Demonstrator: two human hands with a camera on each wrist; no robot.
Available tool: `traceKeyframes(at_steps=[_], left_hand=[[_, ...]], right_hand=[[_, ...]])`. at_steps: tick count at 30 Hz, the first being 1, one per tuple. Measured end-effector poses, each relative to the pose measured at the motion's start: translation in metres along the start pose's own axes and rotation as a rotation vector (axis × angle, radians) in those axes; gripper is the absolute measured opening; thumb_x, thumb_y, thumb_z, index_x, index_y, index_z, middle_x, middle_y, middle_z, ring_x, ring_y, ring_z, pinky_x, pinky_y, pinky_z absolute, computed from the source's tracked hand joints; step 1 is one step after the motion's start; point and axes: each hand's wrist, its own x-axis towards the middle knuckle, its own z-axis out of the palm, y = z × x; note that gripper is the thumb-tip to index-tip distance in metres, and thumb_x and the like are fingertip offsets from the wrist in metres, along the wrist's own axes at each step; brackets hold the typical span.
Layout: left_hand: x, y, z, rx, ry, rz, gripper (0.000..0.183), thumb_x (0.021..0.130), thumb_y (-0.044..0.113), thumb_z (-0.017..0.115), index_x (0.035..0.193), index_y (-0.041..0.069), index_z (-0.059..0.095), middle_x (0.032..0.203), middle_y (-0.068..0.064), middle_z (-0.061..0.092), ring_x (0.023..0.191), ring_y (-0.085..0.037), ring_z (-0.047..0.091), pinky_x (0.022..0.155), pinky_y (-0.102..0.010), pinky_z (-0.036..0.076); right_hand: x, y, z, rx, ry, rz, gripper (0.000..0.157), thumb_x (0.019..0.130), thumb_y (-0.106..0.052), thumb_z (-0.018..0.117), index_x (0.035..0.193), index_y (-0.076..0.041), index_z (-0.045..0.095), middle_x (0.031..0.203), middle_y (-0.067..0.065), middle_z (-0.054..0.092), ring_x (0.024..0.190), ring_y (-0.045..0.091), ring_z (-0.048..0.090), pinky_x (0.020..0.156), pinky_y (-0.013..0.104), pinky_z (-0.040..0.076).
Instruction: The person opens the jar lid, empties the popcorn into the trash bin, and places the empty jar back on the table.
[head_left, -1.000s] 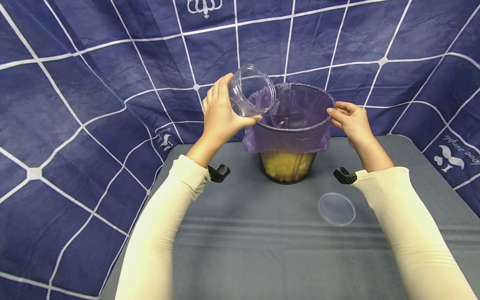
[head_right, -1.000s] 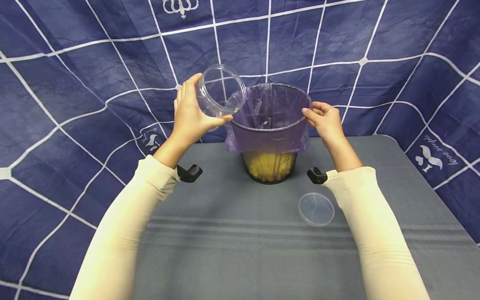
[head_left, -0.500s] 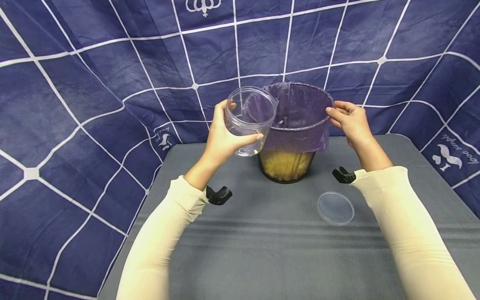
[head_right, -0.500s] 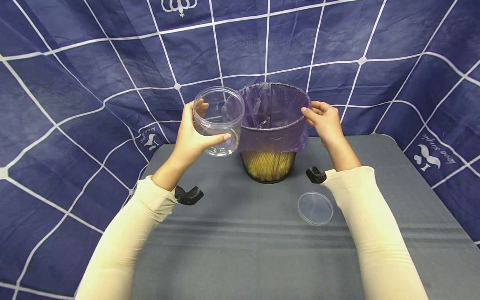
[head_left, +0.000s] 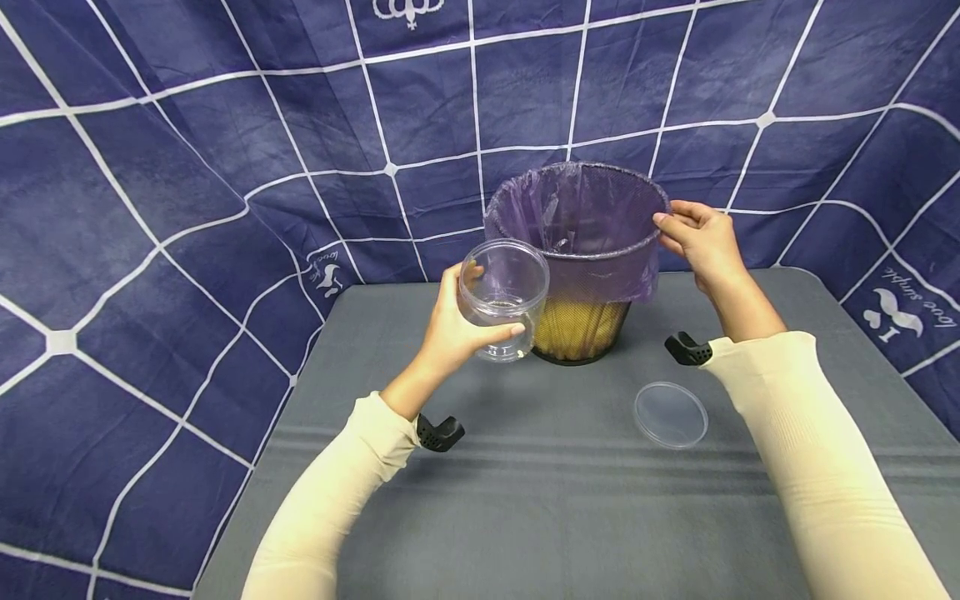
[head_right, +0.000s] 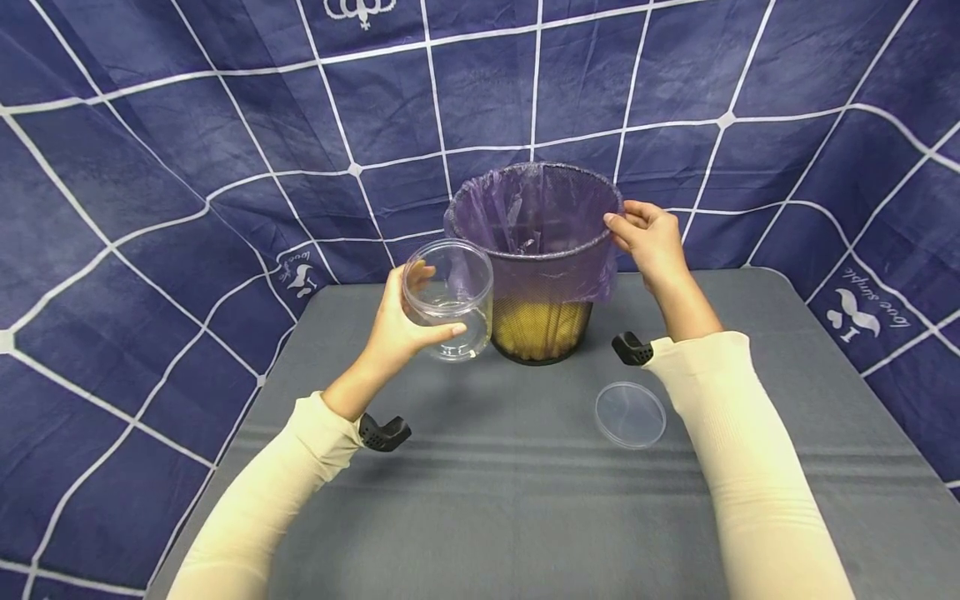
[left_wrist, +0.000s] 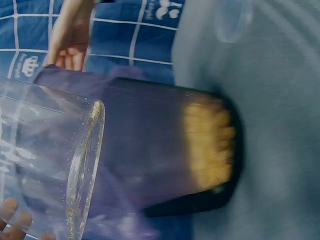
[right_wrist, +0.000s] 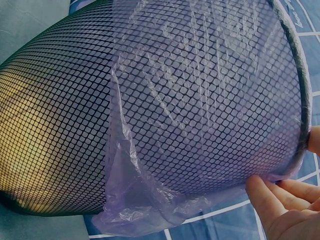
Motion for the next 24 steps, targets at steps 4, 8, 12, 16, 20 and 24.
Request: traceKeyframes(at_steps=[4, 8, 12, 16, 20, 24], left_hand=[[-0.016, -0.015, 0.010, -0.018, -0.016, -0.015, 0.093, 0.052, 0.012, 0.087, 0.127, 0.001, 0.034, 0.125, -0.015, 0.046, 0.116, -0.026, 0.042, 0.096, -0.033, 0.032], [-0.029, -0.039, 0.021, -0.036, -0.038, -0.048, 0.095, 0.050, 0.014, 0.088, 0.128, 0.002, 0.033, 0.126, -0.016, 0.044, 0.117, -0.028, 0.041, 0.097, -0.035, 0.031], [-0.040, -0.053, 0.029, 0.000, -0.042, -0.077, 0.095, 0.051, 0.020, 0.088, 0.127, 0.004, 0.033, 0.126, -0.014, 0.045, 0.117, -0.025, 0.041, 0.096, -0.037, 0.032], [-0.050, -0.067, 0.036, 0.048, -0.038, -0.116, 0.096, 0.051, 0.025, 0.087, 0.127, 0.006, 0.032, 0.125, -0.010, 0.046, 0.118, -0.022, 0.041, 0.097, -0.036, 0.032], [-0.061, -0.082, 0.042, 0.082, -0.032, -0.158, 0.098, 0.051, 0.025, 0.087, 0.128, 0.005, 0.030, 0.126, -0.010, 0.047, 0.117, -0.022, 0.042, 0.097, -0.036, 0.032], [-0.071, -0.093, 0.047, 0.097, -0.029, -0.168, 0.098, 0.051, 0.025, 0.087, 0.128, 0.004, 0.030, 0.125, -0.014, 0.047, 0.116, -0.024, 0.042, 0.097, -0.038, 0.032]], right_hand=[[-0.001, -0.001, 0.001, -0.010, 0.001, 0.004, 0.065, 0.081, -0.012, 0.064, 0.131, 0.013, 0.031, 0.108, 0.014, 0.050, 0.085, 0.005, 0.057, 0.073, 0.016, 0.046], [-0.001, -0.001, 0.001, -0.008, -0.003, 0.013, 0.066, 0.082, -0.013, 0.064, 0.132, 0.012, 0.030, 0.116, 0.020, 0.044, 0.087, 0.006, 0.057, 0.074, 0.016, 0.046], [-0.001, -0.001, 0.000, -0.002, 0.004, 0.013, 0.066, 0.081, -0.012, 0.065, 0.132, 0.012, 0.031, 0.114, 0.018, 0.046, 0.087, 0.006, 0.057, 0.075, 0.017, 0.046], [-0.001, -0.001, 0.000, -0.002, 0.010, 0.002, 0.065, 0.081, -0.011, 0.065, 0.131, 0.013, 0.031, 0.109, 0.015, 0.049, 0.086, 0.006, 0.057, 0.074, 0.017, 0.046], [0.000, -0.001, 0.001, -0.007, -0.001, -0.001, 0.065, 0.081, -0.012, 0.064, 0.132, 0.013, 0.031, 0.107, 0.014, 0.049, 0.086, 0.005, 0.057, 0.076, 0.018, 0.045], [0.000, -0.001, 0.001, -0.003, -0.009, 0.004, 0.066, 0.081, -0.012, 0.064, 0.132, 0.013, 0.030, 0.109, 0.015, 0.048, 0.087, 0.006, 0.057, 0.078, 0.019, 0.045]])
